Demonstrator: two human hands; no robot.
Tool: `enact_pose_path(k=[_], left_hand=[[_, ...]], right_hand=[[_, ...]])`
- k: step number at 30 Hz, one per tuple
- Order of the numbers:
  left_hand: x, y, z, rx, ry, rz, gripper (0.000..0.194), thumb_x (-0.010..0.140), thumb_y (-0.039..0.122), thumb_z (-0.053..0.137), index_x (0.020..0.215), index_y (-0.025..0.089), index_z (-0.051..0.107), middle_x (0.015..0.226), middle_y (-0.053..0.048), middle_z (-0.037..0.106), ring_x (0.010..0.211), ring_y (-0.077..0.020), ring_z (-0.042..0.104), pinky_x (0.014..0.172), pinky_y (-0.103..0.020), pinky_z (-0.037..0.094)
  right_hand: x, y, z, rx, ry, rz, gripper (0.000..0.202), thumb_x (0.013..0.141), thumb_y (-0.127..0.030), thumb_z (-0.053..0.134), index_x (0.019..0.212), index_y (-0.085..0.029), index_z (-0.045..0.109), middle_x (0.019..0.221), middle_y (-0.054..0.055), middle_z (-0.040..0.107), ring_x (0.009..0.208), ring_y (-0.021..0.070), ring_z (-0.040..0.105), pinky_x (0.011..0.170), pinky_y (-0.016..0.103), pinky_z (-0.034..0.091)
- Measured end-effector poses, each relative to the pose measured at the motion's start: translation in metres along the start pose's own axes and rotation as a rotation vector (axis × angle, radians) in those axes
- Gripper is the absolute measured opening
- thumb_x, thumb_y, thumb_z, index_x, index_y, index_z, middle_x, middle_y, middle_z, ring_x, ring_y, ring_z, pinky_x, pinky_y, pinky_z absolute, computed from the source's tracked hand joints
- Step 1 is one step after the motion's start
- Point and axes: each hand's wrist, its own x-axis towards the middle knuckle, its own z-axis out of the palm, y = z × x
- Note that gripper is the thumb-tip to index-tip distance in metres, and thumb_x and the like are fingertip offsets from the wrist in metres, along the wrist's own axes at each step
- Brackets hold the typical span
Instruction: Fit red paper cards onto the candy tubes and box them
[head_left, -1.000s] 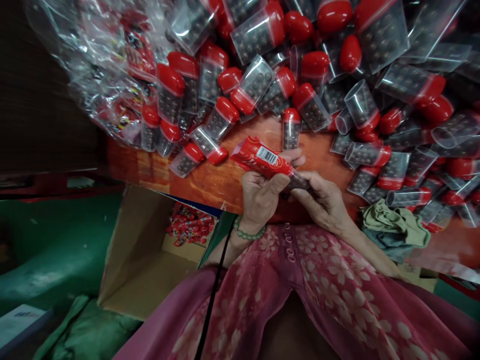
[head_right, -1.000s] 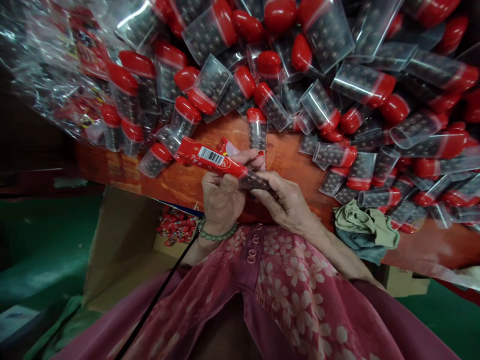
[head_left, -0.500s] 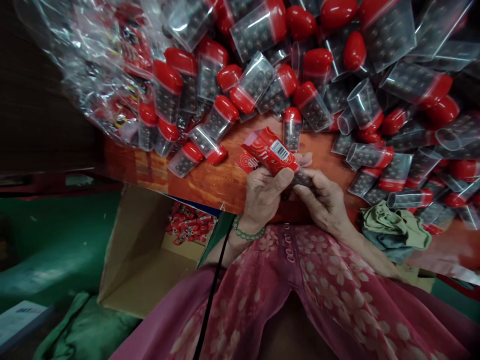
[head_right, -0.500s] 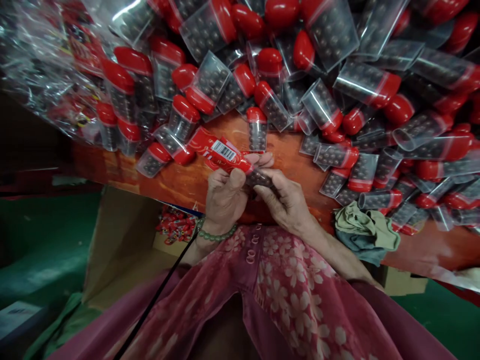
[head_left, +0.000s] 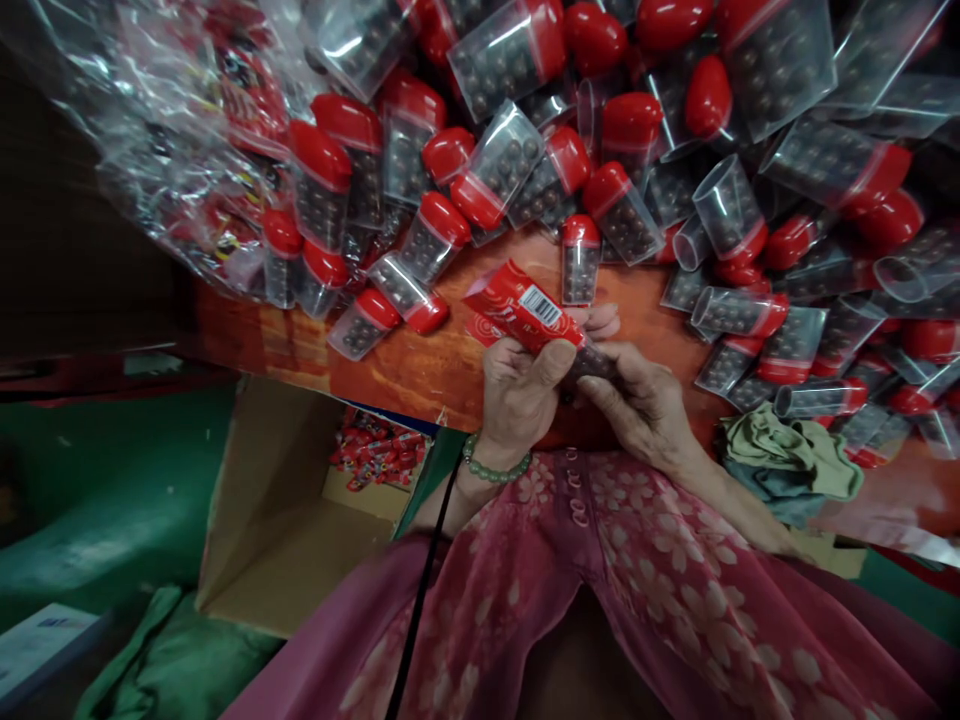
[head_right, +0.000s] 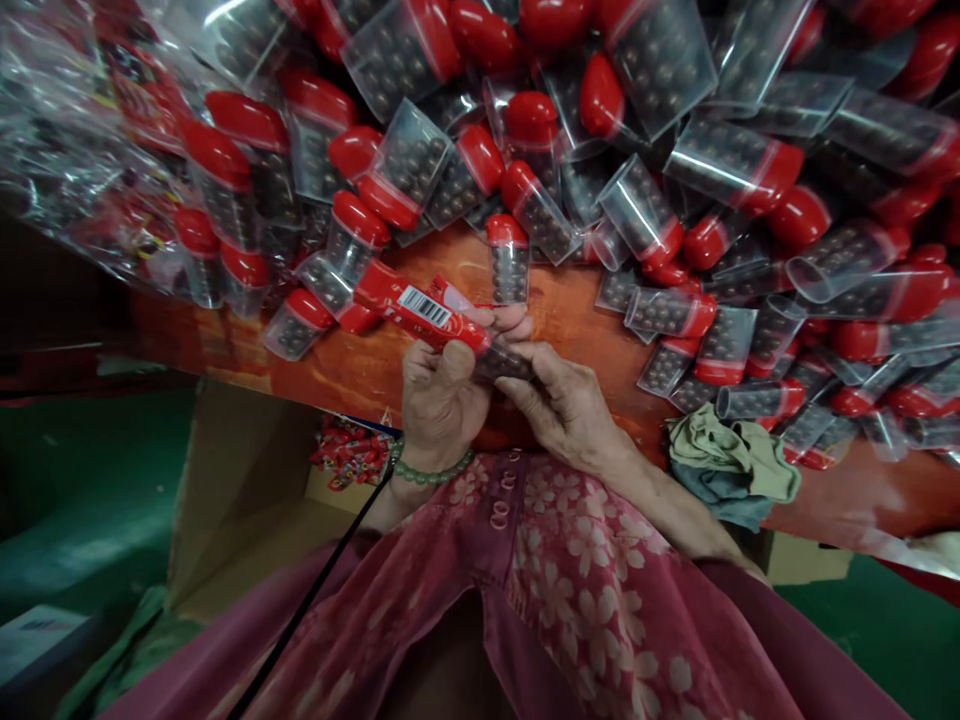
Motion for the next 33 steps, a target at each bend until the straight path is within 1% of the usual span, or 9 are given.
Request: enact_pose_path(k=[4,6,10,13,16,20,27,30,33], left_hand=[[-0.006,0.002,-0.002,0.039,-0.056,-0.119,0.042,0.083,0.057,0.076,0.100,0.020,0.077,0.109,-0.008,0.080,0.047,-0.0042,0.052,0.042,-0.021,0.046],[-0.009,0.002,-0.004,0.061,-0.052,-0.148,0.042,0.085,0.056,0.074,0.105,0.019,0.077,0.117,-0.009,0.078,0.051,-0.0053,0.055,0.042,-0.021,0.045],[-0.010,0.001,-0.005,0.037,-0.118,-0.113,0.050,0.081,0.061,0.077,0.111,0.022,0.074,0.127,-0.011,0.074,0.081,-0.0168,0.072,0.050,-0.022,0.050],[-0.008,0.003,-0.002,0.018,-0.092,-0.093,0.054,0.078,0.067,0.075,0.110,0.024,0.074,0.115,-0.009,0.077,0.082,-0.0176,0.072,0.054,-0.023,0.051],[-0.008,0.003,0.001,0.034,-0.065,-0.148,0.052,0.083,0.069,0.069,0.107,0.023,0.075,0.100,-0.007,0.078,0.061,-0.0114,0.060,0.047,-0.023,0.041],[-0.013,-0.003,0.001,0.034,-0.114,-0.191,0.050,0.086,0.064,0.069,0.105,0.019,0.076,0.091,-0.006,0.074,0.052,-0.0057,0.042,0.046,-0.023,0.031],[-0.023,-0.008,-0.003,-0.028,-0.195,-0.231,0.047,0.082,0.062,0.074,0.087,0.015,0.071,0.068,0.001,0.051,0.057,-0.0072,0.039,0.054,-0.023,0.032],[-0.028,-0.007,-0.008,0.004,-0.236,-0.188,0.047,0.083,0.062,0.073,0.074,0.016,0.065,0.067,0.001,0.048,0.061,-0.0093,0.039,0.056,-0.026,0.033],[-0.040,-0.001,-0.012,0.015,-0.242,-0.137,0.047,0.084,0.059,0.074,0.069,0.016,0.061,0.066,0.001,0.049,0.061,-0.0091,0.041,0.059,-0.026,0.037]], right_hand=[[0.003,-0.002,-0.001,0.337,-0.127,0.144,0.022,0.097,-0.043,0.064,0.100,-0.020,0.063,0.082,-0.001,0.071,0.060,0.0097,0.064,0.060,0.024,0.054],[0.005,-0.002,-0.001,0.373,-0.123,0.169,0.024,0.096,-0.044,0.066,0.098,-0.020,0.063,0.079,-0.001,0.070,0.062,0.0095,0.064,0.062,0.023,0.055],[0.006,-0.001,-0.001,0.328,-0.099,0.160,0.024,0.096,-0.043,0.066,0.104,-0.021,0.061,0.076,-0.004,0.066,0.063,0.0093,0.065,0.065,0.023,0.056],[0.005,0.001,-0.002,0.365,-0.100,0.165,0.032,0.094,-0.043,0.069,0.114,-0.024,0.054,0.087,-0.003,0.069,0.063,0.0091,0.067,0.062,0.023,0.057],[0.005,0.003,0.000,0.366,-0.086,0.157,0.038,0.092,-0.042,0.071,0.116,-0.026,0.046,0.081,-0.005,0.069,0.061,0.0106,0.069,0.061,0.024,0.058],[0.005,0.005,0.005,0.382,-0.008,0.126,0.041,0.089,-0.046,0.074,0.106,-0.029,0.041,0.075,-0.008,0.070,0.054,0.0114,0.069,0.057,0.025,0.060],[0.009,0.008,0.002,0.382,0.017,0.119,0.062,0.065,-0.046,0.094,0.083,-0.028,0.037,0.062,-0.011,0.065,0.043,0.0127,0.064,0.043,0.023,0.053],[0.011,0.008,0.005,0.314,0.007,0.104,0.065,0.057,-0.049,0.097,0.080,-0.027,0.041,0.059,-0.012,0.058,0.039,0.0083,0.052,0.039,0.021,0.045],[0.010,0.007,0.012,0.246,-0.015,0.036,0.065,0.054,-0.052,0.097,0.074,-0.024,0.042,0.053,-0.015,0.039,0.039,0.0030,0.030,0.038,0.018,0.029]])
